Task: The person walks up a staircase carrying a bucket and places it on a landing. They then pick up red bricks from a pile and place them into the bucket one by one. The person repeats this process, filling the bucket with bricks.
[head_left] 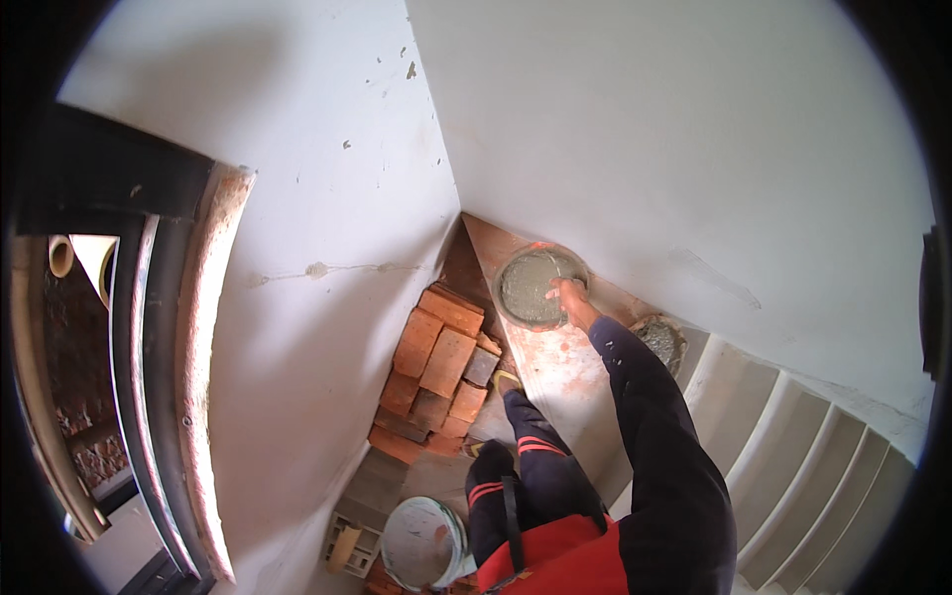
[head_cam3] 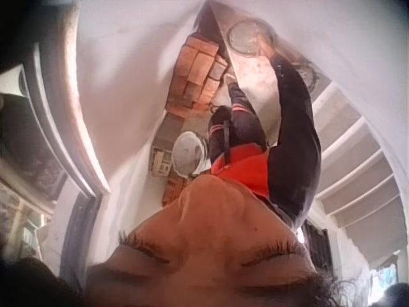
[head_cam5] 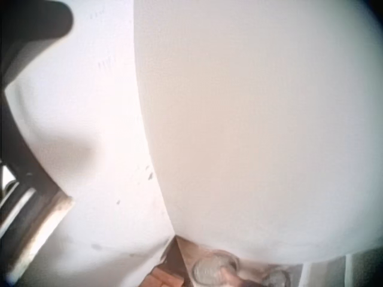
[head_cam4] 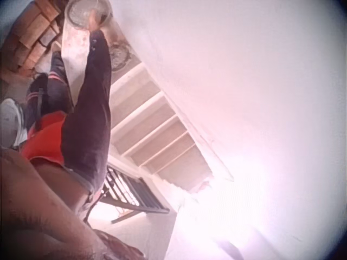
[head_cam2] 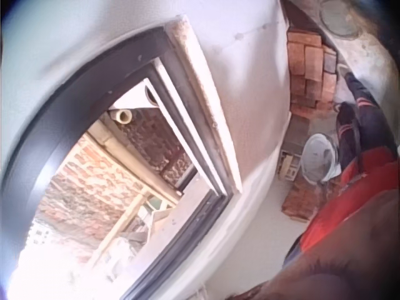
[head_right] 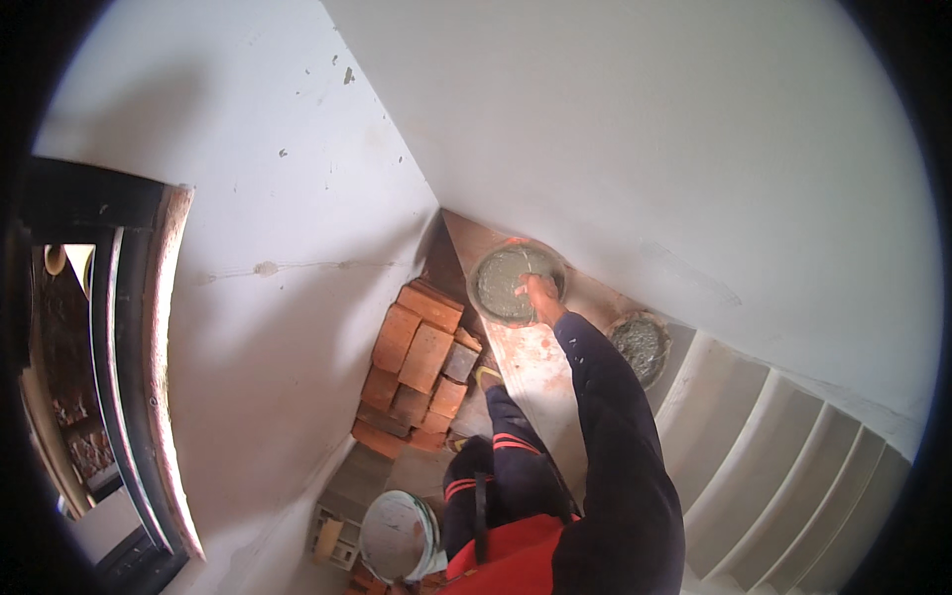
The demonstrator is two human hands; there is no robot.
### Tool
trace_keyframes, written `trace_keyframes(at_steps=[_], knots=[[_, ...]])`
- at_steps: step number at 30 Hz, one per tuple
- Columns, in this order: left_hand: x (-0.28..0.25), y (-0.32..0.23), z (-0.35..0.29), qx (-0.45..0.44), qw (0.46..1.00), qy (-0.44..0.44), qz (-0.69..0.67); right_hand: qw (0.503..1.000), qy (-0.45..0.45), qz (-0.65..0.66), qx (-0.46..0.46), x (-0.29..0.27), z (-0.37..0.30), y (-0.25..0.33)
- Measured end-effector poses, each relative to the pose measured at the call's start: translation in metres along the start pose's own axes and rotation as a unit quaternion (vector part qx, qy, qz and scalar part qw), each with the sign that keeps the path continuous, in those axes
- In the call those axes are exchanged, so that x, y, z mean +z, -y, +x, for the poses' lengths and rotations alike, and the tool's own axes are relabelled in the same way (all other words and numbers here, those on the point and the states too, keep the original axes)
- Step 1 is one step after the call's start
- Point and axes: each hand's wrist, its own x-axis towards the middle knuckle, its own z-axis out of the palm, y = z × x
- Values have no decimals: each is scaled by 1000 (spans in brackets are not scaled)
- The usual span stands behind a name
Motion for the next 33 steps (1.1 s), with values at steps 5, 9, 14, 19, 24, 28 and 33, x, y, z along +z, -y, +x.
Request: trace_keyframes(at_steps=[5, 9, 14, 19, 24, 28, 33], knots=[[12, 9, -12, -30, 1000, -5, -4, 993, 0, 115, 10, 29, 22, 8], [8, 20, -23, -52, 999, -7, 2, 991, -18, 133, -2, 37, 31, -8], [6, 26, -10, -45, 999, 13, -1, 978, -83, -150, -119, -8, 26, -50], [0, 35, 15, -39, 999, 32, -7, 905, -87, -369, -195, -80, -45, -131], [-17, 37, 37, -26, 999, 34, 4, 926, -170, -319, -105, -139, -106, -249], [-31, 28, 48, -20, 999, 33, 25, 890, -243, -383, -45, -195, -98, -332], [-34, 18, 52, -8, 999, 7, 37, 916, -361, -175, 8, -231, -53, -316]])
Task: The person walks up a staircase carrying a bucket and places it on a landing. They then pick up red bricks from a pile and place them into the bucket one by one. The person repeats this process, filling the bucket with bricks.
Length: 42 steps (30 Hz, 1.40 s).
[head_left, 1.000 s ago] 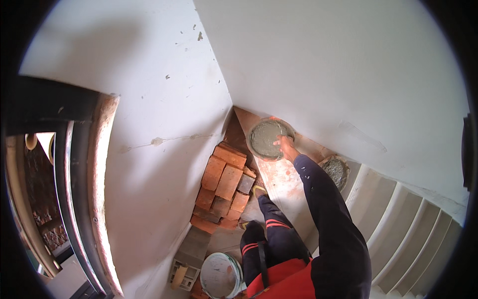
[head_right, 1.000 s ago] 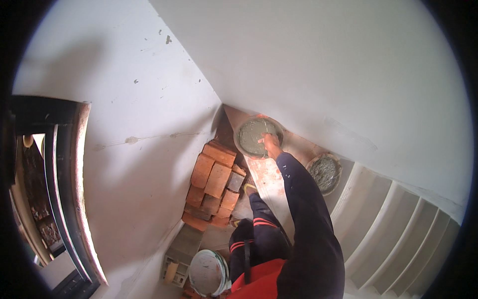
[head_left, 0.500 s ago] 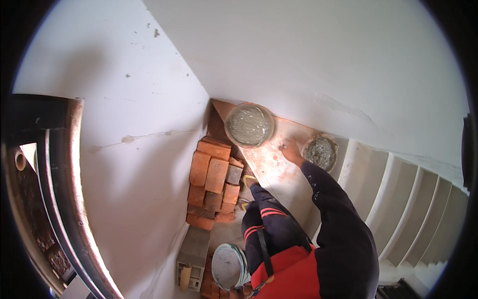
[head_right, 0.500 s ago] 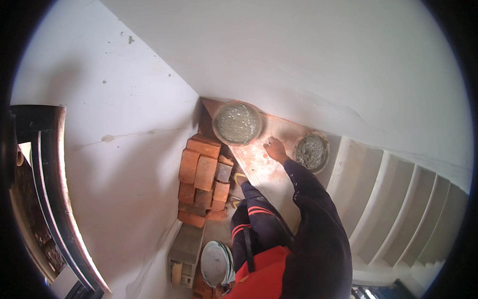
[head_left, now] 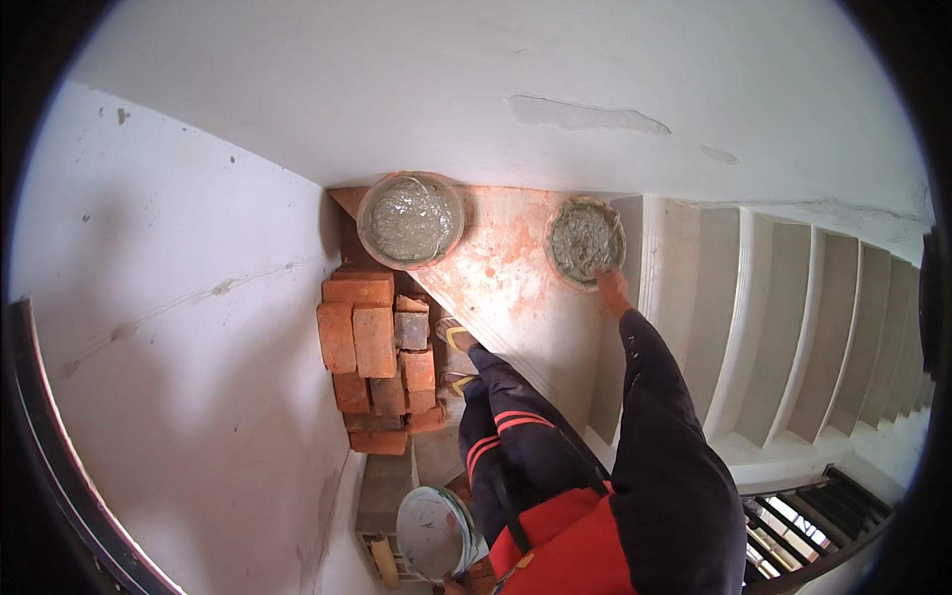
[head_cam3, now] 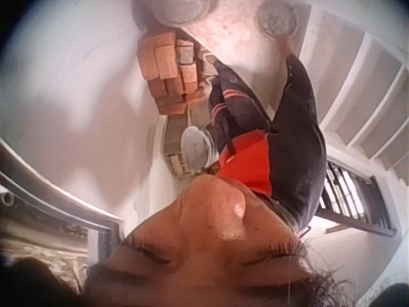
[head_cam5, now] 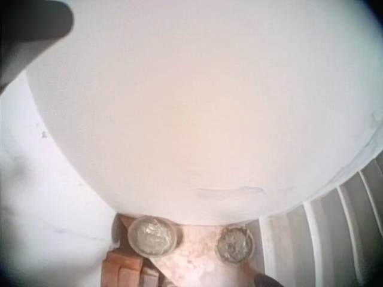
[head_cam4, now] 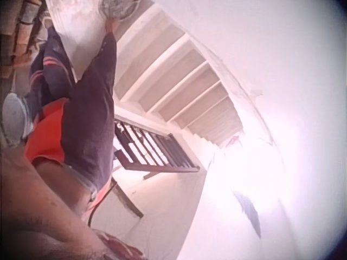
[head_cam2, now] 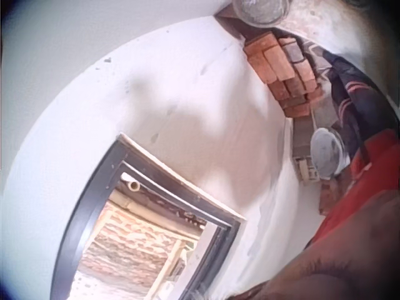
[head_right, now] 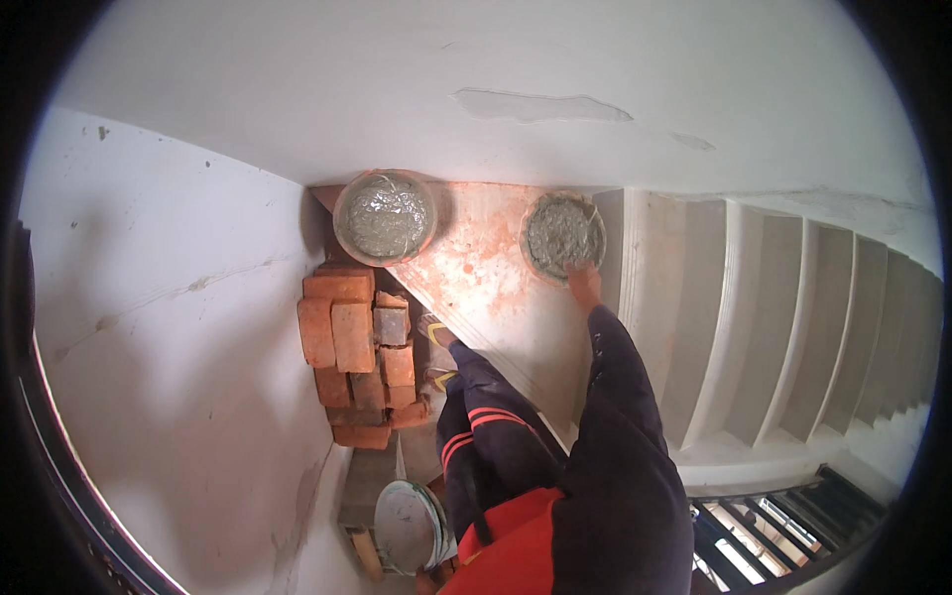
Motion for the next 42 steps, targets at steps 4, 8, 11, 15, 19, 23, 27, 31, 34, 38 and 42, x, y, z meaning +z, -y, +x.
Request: trace_keyframes(at_steps=[4, 8, 11, 15, 19, 23, 27, 31, 34, 38, 42], knots=[[12, -20, -4, 2, 1000, -6, 11, 959, -16, 239, 151, 3, 48, 2], [26, -14, -13, 7, 1000, -28, -3, 862, 152, 442, 195, -4, 54, 65], [18, -35, -16, 17, 999, -32, 18, 778, 120, 586, 194, 4, 51, 68], [8, -34, -19, 25, 999, -36, 4, 838, 22, 510, 195, 4, 53, 90], [3, -34, -10, 27, 999, -34, -15, 841, 10, 488, 231, -9, 57, 85], [-4, -34, -6, 32, 999, -29, -20, 789, 60, 570, 221, -24, 49, 96], [-14, -35, -6, 33, 999, -28, -21, 799, 149, 550, 190, -39, 44, 134], [-20, -22, -9, 30, 998, -30, -39, 846, 140, 491, 156, -26, 31, 150], [-28, -22, -11, 32, 998, -30, -50, 827, 165, 508, 173, 2, 20, 146], [-37, -7, -23, 17, 997, -34, -66, 836, 182, 498, 139, 45, 11, 159], [-31, 26, -33, -18, 994, -30, -101, 836, 208, 492, 128, 46, 6, 157]])
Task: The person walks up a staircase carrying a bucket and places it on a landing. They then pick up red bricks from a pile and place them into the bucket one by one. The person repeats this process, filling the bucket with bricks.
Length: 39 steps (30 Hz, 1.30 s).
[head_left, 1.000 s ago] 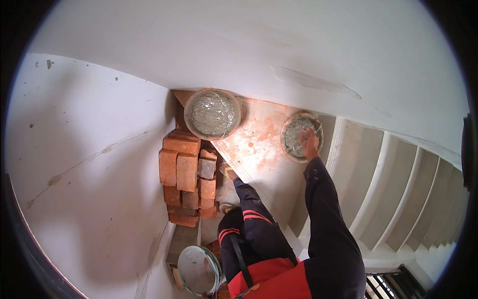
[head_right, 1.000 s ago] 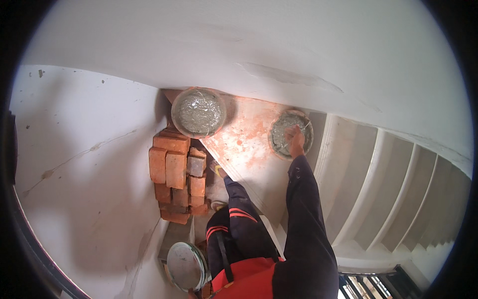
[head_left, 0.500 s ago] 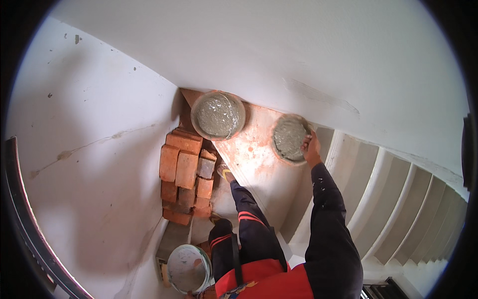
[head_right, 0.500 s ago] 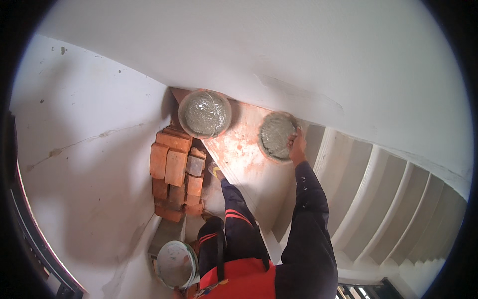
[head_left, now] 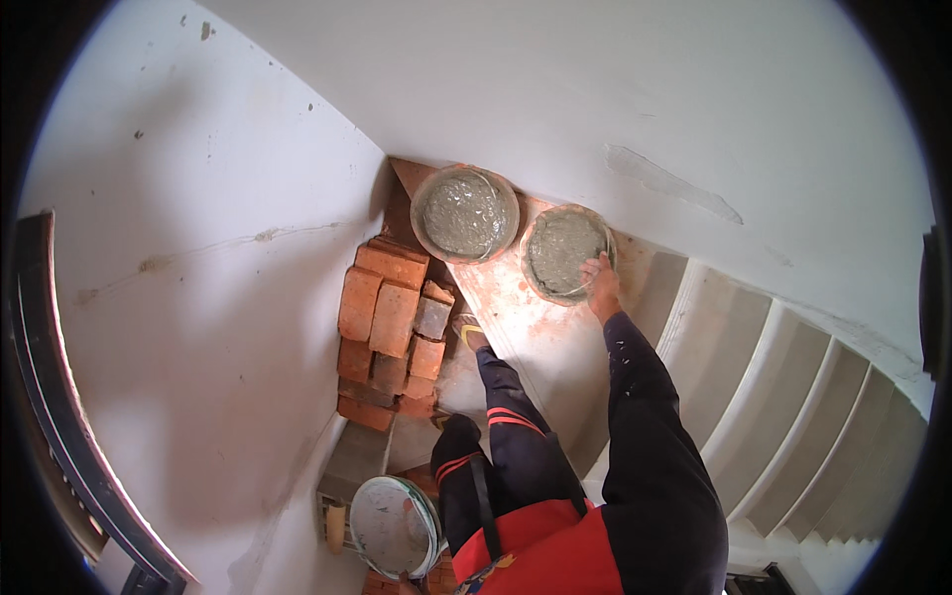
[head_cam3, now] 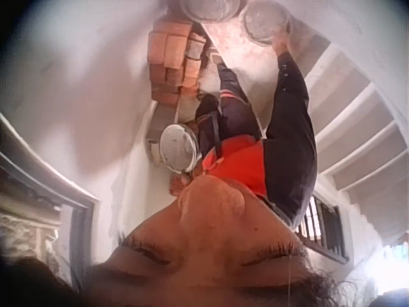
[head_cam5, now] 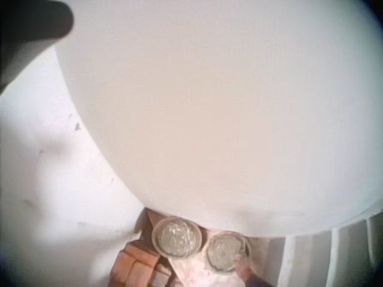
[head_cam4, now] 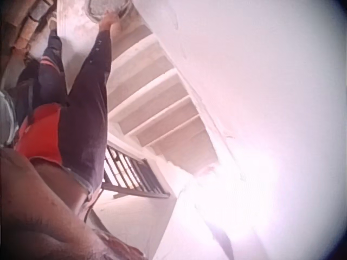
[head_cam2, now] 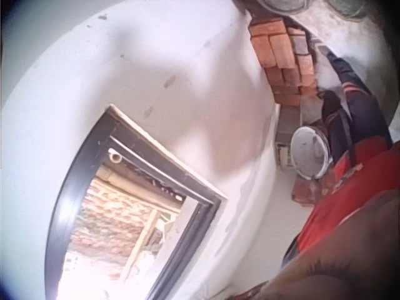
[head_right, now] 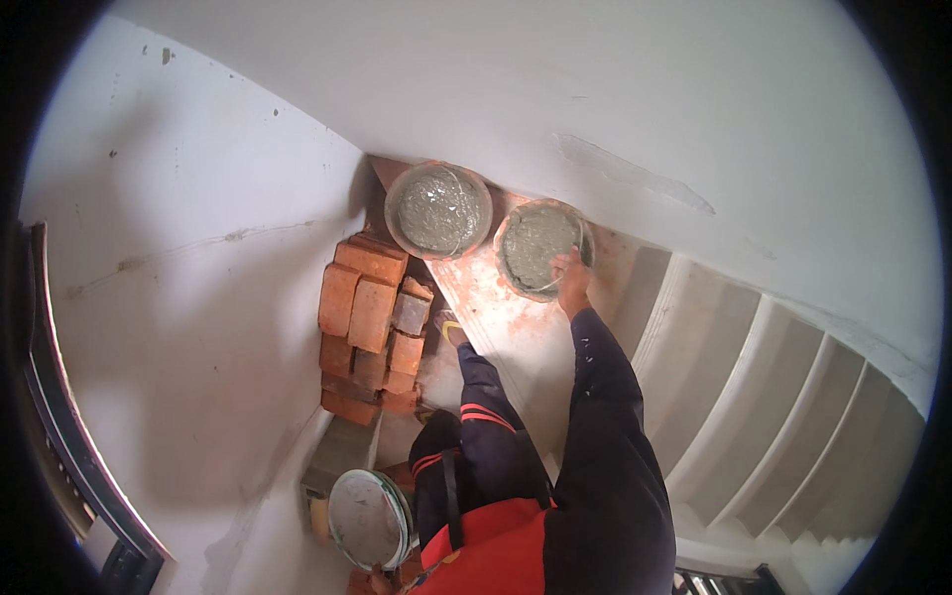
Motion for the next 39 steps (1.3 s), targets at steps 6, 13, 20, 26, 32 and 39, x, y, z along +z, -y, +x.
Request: trace_keyframes(at_steps=[6, 13, 20, 26, 32, 39], knots=[[-10, 58, 1, -69, 992, 43, -93, 982, 23, -181, 36, -22, -19, 16], [-18, 139, 31, -245, 934, 101, -242, 654, 32, -675, -340, -81, -70, -25], [-15, 218, 3, -263, 849, 143, -435, 655, 235, -692, -190, -21, -221, -110], [-2, 228, -83, -42, 946, 123, -296, 516, 435, -683, -280, 31, -338, -187], [-12, 232, -117, 180, 978, -60, -89, 396, 560, -661, -305, 82, -432, -243], [10, 326, -76, -13, 812, -179, -555, 442, 548, -709, -43, 54, -421, -271]])
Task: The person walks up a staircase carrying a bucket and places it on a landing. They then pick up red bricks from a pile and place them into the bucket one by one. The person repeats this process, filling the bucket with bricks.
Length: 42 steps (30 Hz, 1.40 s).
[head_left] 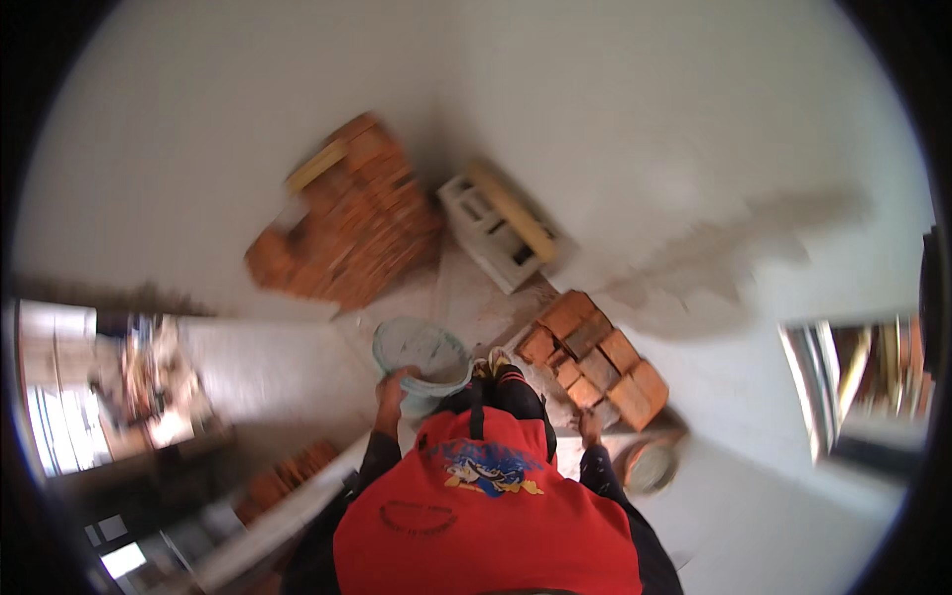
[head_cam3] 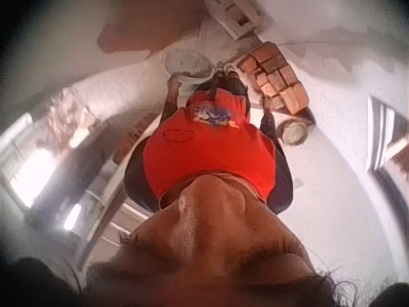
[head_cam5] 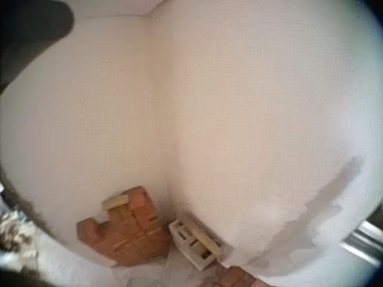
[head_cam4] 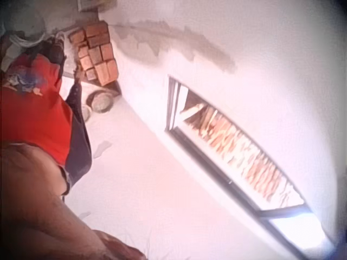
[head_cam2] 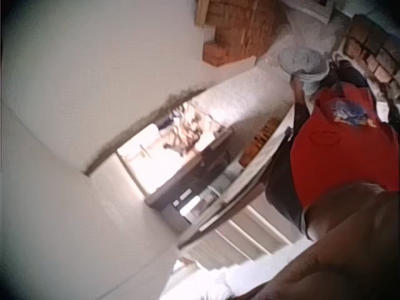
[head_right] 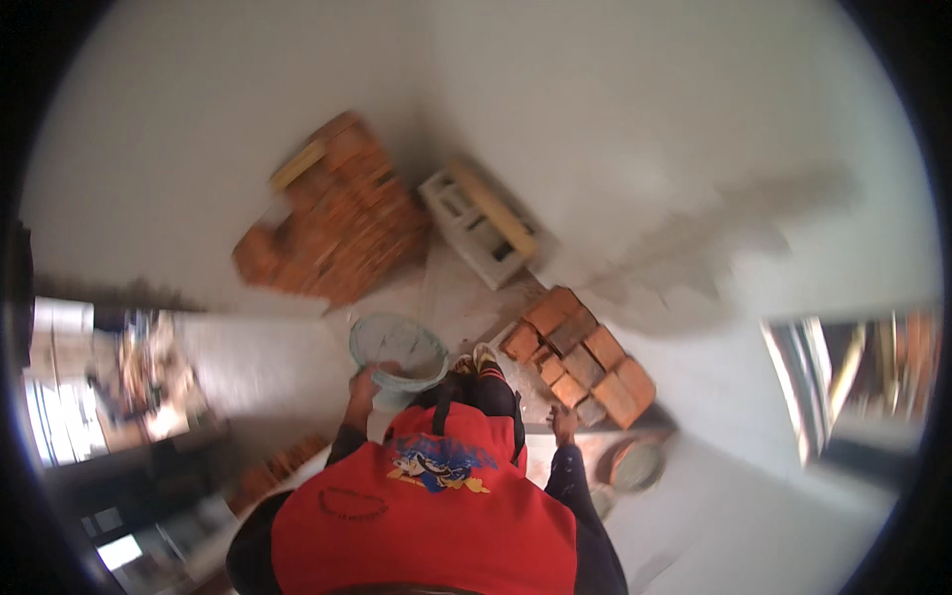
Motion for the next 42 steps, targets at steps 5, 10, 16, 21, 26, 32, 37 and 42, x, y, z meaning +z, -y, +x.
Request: trace_keyframes(at_steps=[5, 10, 16, 21, 26, 32, 37, 42], knots=[[-16, -36, -26, -65, 966, -179, -173, 975, 102, -151, 125, -38, 27, -7], [-37, -26, -46, -21, 935, -207, -289, 961, 117, -184, 172, -8, 78, 71], [-48, -6, -9, 104, 893, -415, -137, 935, 204, -281, 74, 73, 190, 164], [-77, 21, -12, 85, 873, -436, -203, 836, 292, -462, -53, 229, 247, 165], [-99, 77, 42, 119, 818, -474, -303, 624, 421, -640, -152, 409, 304, 107], [-114, 62, 38, 76, 768, -522, -364, 347, 487, -729, -334, 595, 180, 40], [-152, 39, 28, 84, 748, -609, -250, 278, 474, -792, -268, 670, 181, 40], [-194, 81, 55, 82, 684, -664, -290, 543, 496, -667, -118, 729, 219, 32]])
